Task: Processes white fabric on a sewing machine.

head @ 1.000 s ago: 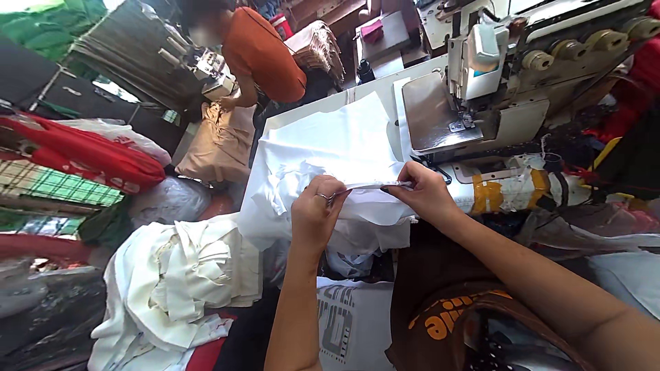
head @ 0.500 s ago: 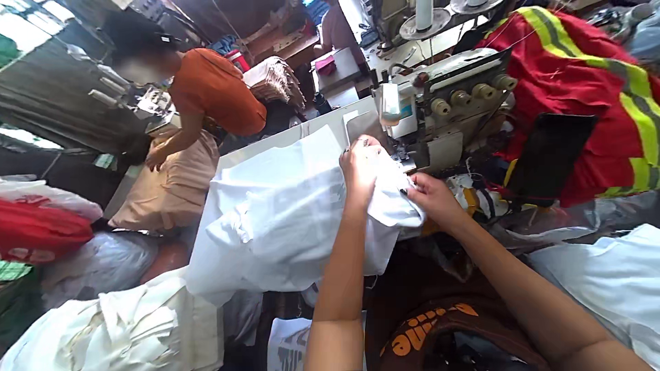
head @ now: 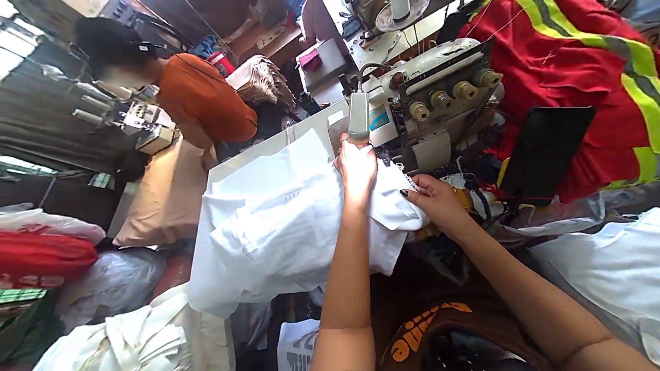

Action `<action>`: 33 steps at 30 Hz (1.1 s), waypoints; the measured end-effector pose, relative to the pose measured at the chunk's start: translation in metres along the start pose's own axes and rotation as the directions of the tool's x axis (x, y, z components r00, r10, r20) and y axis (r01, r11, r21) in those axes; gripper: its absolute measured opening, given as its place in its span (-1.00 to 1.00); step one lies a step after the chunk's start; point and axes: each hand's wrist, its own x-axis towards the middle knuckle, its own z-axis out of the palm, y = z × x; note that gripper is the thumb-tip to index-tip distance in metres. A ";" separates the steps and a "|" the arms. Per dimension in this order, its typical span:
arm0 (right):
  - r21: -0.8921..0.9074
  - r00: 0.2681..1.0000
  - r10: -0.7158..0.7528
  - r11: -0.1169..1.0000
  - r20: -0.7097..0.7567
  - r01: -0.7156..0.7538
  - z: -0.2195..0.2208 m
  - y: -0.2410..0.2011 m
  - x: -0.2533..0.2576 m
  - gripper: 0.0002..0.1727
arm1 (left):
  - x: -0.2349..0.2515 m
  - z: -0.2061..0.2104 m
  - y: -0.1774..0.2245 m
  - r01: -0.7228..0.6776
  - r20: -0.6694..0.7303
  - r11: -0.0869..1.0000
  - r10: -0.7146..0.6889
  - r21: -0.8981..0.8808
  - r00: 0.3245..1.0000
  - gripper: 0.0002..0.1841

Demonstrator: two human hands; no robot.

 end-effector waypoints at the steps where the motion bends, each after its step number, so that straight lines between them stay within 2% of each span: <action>1: -0.025 1.000 -0.024 0.999 -0.003 0.024 0.002 0.001 0.001 -0.85 | 0.003 -0.001 -0.002 -0.009 0.010 1.000 0.009 -0.005 1.000 -0.53; 4: -0.105 0.994 -0.109 0.989 -0.001 0.108 0.006 0.010 0.003 -0.86 | 0.016 0.000 -0.014 -0.067 0.023 0.993 0.070 -0.095 0.997 -0.45; 6: -0.129 0.995 -0.097 0.987 0.000 0.096 0.008 0.011 0.005 -0.85 | 0.028 0.003 -0.023 -0.114 -0.002 0.977 0.115 -0.183 0.993 -0.44; 8: -0.092 0.999 -0.044 0.995 0.003 0.044 0.009 0.009 0.006 -0.87 | 0.031 0.004 -0.030 -0.184 -0.087 0.944 0.166 -0.273 0.982 -0.49; 10: -0.023 1.000 -0.012 1.000 0.010 0.012 0.007 0.005 0.007 -0.88 | 0.009 -0.006 -0.033 -0.323 -0.212 0.894 0.265 -0.312 0.940 -0.59; 12: 0.049 1.000 0.019 0.999 0.018 -0.019 0.006 0.001 0.010 -0.87 | -0.028 -0.027 -0.044 -0.470 -0.242 0.829 0.410 -0.302 0.879 -0.71; 13: 0.075 0.999 0.031 0.997 0.023 -0.033 0.006 0.000 0.011 -0.87 | -0.041 -0.037 -0.052 -0.518 -0.198 0.800 0.479 -0.302 0.855 -0.70; 14: 0.092 0.999 0.044 0.995 0.029 -0.047 0.006 -0.001 0.011 -0.87 | -0.053 -0.046 -0.063 -0.545 -0.095 0.774 0.546 -0.324 0.832 -0.61; 16: 0.124 0.997 0.065 0.990 0.038 -0.069 0.007 -0.003 0.012 -0.89 | -0.068 -0.054 -0.081 -0.595 0.138 0.743 0.653 -0.306 0.744 -0.38; 17: 0.138 0.996 0.077 0.987 0.038 -0.081 0.009 -0.003 0.011 -0.89 | -0.071 -0.052 -0.088 -0.638 0.181 0.730 0.681 -0.244 0.710 -0.42; 19: 0.156 0.995 0.094 0.983 0.043 -0.100 0.011 -0.004 0.009 -0.89 | -0.072 -0.046 -0.098 -0.712 0.094 0.683 0.729 -0.160 0.678 -0.76; 20: 0.158 0.995 0.087 0.983 0.049 -0.094 0.010 -0.005 0.008 -0.89 | -0.073 -0.049 -0.096 -0.715 0.012 0.678 0.727 -0.172 0.687 -0.89; 21: 0.158 0.997 0.065 0.985 0.043 -0.071 0.009 -0.006 0.007 -0.89 | -0.076 -0.057 -0.088 -0.684 -0.043 0.694 0.694 -0.224 0.719 -0.91; 23: 0.129 1.000 0.006 0.992 -0.002 -0.005 0.006 -0.006 0.003 -0.87 | -0.089 -0.085 -0.067 -0.532 -0.039 0.755 0.563 -0.384 0.826 -0.90; 24: 0.090 0.999 -0.024 0.996 -0.034 0.027 0.003 -0.006 0.002 -0.86 | -0.094 -0.099 -0.058 -0.438 0.016 0.796 0.488 -0.419 0.873 -0.89; 25: 0.028 0.996 -0.054 0.998 -0.065 0.056 0.001 -0.006 0.001 -0.85 | -0.096 -0.111 -0.055 -0.362 0.087 0.852 0.423 -0.379 0.902 -0.85; 27: -0.152 0.982 -0.148 0.980 -0.115 0.130 -0.001 -0.008 -0.001 -0.79 | -0.094 -0.124 -0.061 -0.291 0.311 0.945 0.324 -0.147 0.894 -0.68; 28: -0.260 0.972 -0.210 0.949 -0.107 0.177 0.000 -0.012 -0.003 -0.72 | -0.095 -0.126 -0.063 -0.282 0.466 0.959 0.263 -0.030 0.845 -0.60; 29: -0.356 0.957 -0.282 0.903 -0.067 0.241 0.002 -0.016 -0.007 -0.64 | -0.098 -0.124 -0.064 -0.310 0.620 0.950 0.216 0.046 0.754 -0.55; 30: -0.441 0.927 -0.375 0.832 -0.001 0.336 0.005 -0.015 -0.009 -0.58 | -0.103 -0.120 -0.063 -0.372 0.742 0.928 0.222 0.040 0.633 -0.53; 32: -0.555 0.780 -0.605 0.598 0.160 0.578 0.011 -0.002 -0.011 -0.56 | -0.116 -0.113 -0.056 -0.516 0.847 0.837 0.399 -0.180 0.351 -0.59; 33: -0.564 0.702 -0.672 0.493 0.238 0.663 0.014 0.005 -0.012 -0.57 | -0.120 -0.112 -0.049 -0.549 0.821 0.769 0.519 -0.328 0.236 -0.62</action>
